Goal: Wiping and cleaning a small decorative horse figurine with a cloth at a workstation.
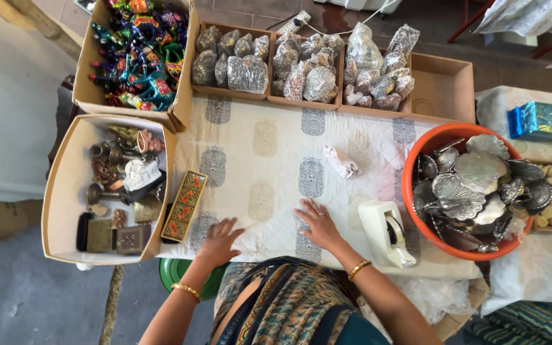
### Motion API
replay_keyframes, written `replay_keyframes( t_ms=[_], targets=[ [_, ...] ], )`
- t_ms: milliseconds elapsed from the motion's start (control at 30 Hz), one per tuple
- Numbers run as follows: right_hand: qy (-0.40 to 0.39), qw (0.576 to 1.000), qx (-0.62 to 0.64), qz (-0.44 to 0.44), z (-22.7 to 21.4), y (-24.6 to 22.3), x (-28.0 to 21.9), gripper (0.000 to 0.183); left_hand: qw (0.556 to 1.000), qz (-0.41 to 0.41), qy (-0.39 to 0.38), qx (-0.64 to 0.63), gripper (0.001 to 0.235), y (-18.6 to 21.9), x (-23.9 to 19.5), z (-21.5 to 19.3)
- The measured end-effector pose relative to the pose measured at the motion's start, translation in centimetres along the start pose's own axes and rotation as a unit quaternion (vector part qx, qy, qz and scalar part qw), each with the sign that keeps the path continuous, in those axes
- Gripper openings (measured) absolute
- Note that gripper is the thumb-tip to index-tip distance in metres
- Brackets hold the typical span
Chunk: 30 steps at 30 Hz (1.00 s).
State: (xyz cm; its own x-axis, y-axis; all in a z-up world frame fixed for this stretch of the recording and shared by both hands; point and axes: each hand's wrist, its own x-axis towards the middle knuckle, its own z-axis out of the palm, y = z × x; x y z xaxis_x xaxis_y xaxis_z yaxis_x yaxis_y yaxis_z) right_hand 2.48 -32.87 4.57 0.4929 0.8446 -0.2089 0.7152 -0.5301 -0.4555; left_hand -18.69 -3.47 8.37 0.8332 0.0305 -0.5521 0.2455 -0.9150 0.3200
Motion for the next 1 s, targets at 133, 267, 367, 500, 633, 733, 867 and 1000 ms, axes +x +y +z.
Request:
replay_keyframes(
  t_ms=[133,267,367,500,633,733,867,1000],
  targets=[
    [0.028,0.999,0.015,0.027,1.3,-0.5,0.3,0.068,0.991,-0.047,0.076,-0.097,0.064,0.8,-0.5,1.6],
    [0.050,0.997,0.029,0.051,1.5,-0.9,0.2,0.066,0.981,-0.065,0.130,-0.125,0.060,1.2,0.5,2.1],
    [0.040,0.998,0.039,0.043,0.3,-0.8,0.5,0.064,0.978,-0.065,0.145,-0.137,0.058,0.6,1.2,1.0],
    [0.027,0.993,0.093,0.070,0.1,1.2,1.1,0.051,0.974,-0.079,0.108,-0.185,0.052,0.4,1.2,-2.7],
    [0.128,0.979,0.136,0.088,-1.7,2.7,1.5,0.045,0.950,-0.049,0.245,-0.189,0.047,-1.3,0.3,-5.9],
    [0.287,0.950,0.109,0.064,-3.6,3.7,2.3,0.050,0.928,-0.051,0.351,-0.115,0.044,-3.3,-0.6,-7.0],
    [0.368,0.922,0.006,0.115,-7.2,5.7,5.7,0.070,0.897,-0.077,0.415,-0.131,0.046,-3.9,-1.9,-7.8],
    [0.344,0.909,-0.031,0.232,-9.6,6.9,9.3,0.083,0.912,-0.083,0.386,-0.110,0.050,-2.6,-2.5,-7.9]
  ],
)
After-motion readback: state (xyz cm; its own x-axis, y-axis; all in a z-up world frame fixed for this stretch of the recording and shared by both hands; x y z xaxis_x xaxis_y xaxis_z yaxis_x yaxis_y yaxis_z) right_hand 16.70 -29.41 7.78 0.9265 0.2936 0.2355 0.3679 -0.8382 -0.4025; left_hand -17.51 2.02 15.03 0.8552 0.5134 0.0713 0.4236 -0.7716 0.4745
